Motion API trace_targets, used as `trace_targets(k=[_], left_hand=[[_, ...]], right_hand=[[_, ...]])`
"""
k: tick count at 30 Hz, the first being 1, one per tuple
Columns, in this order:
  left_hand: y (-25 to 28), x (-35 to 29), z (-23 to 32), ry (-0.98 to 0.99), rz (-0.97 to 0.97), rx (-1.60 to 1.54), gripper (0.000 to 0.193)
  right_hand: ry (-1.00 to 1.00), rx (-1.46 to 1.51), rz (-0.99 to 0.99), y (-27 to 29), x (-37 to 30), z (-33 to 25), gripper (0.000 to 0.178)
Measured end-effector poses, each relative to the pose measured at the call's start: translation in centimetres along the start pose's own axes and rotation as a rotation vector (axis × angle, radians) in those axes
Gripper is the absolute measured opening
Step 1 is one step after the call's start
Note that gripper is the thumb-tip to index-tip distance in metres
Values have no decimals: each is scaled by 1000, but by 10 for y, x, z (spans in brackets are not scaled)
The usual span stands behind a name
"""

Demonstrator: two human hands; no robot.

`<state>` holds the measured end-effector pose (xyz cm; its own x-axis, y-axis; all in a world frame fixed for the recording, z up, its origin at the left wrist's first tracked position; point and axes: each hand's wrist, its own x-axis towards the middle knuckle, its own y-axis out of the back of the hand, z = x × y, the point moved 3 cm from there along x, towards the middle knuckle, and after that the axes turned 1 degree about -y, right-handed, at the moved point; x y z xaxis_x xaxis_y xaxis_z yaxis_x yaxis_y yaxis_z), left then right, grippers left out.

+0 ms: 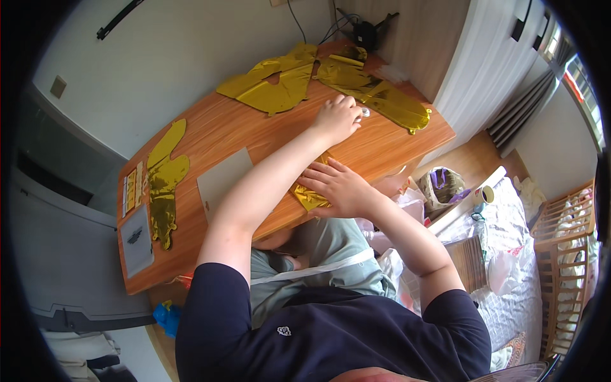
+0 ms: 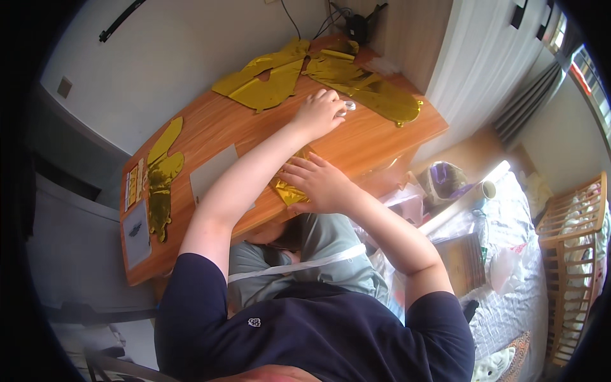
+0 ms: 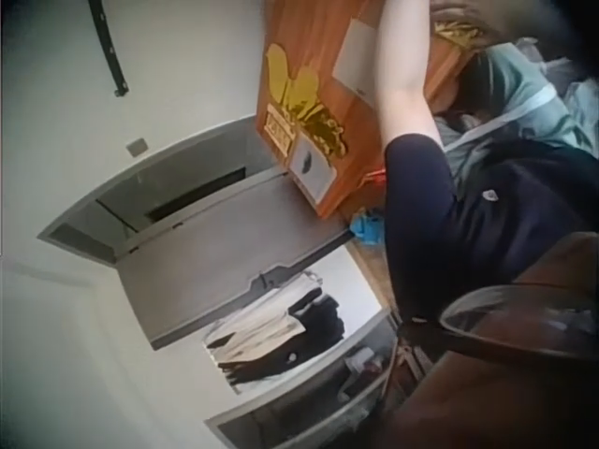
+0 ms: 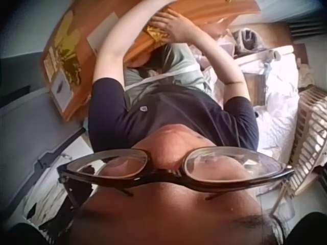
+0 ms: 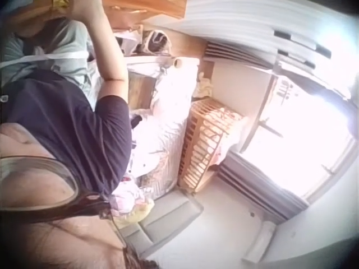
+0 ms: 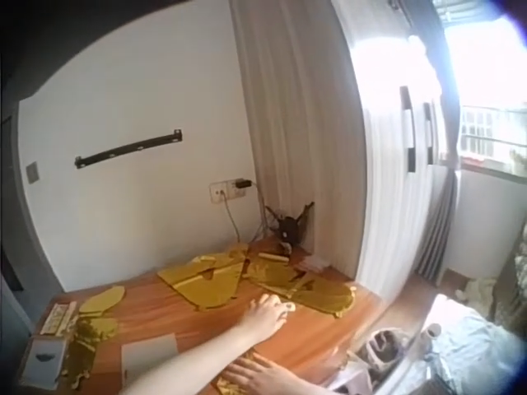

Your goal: Fold a gold mylar balloon and place it on a cardboard backing for packaging.

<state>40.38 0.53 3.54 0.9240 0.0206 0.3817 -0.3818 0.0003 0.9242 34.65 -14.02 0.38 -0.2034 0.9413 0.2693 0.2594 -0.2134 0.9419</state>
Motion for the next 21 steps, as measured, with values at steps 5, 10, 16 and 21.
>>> trace_targets(k=[5,10,16,21], left_hand=[[2,-14,-11,99,74,-107,12],[96,-89,-23,78,237,-294,8],[165,-257,-45,515,188,39,11],[140,-316,-32,636,113,-102,13]], right_hand=[[19,34,13,-1,0,-1,81],[-19,12,29,1,-8,5,79],[-102,-29,27,-1,3,-8,81],[-114,-52,-20,5,1,-15,96]])
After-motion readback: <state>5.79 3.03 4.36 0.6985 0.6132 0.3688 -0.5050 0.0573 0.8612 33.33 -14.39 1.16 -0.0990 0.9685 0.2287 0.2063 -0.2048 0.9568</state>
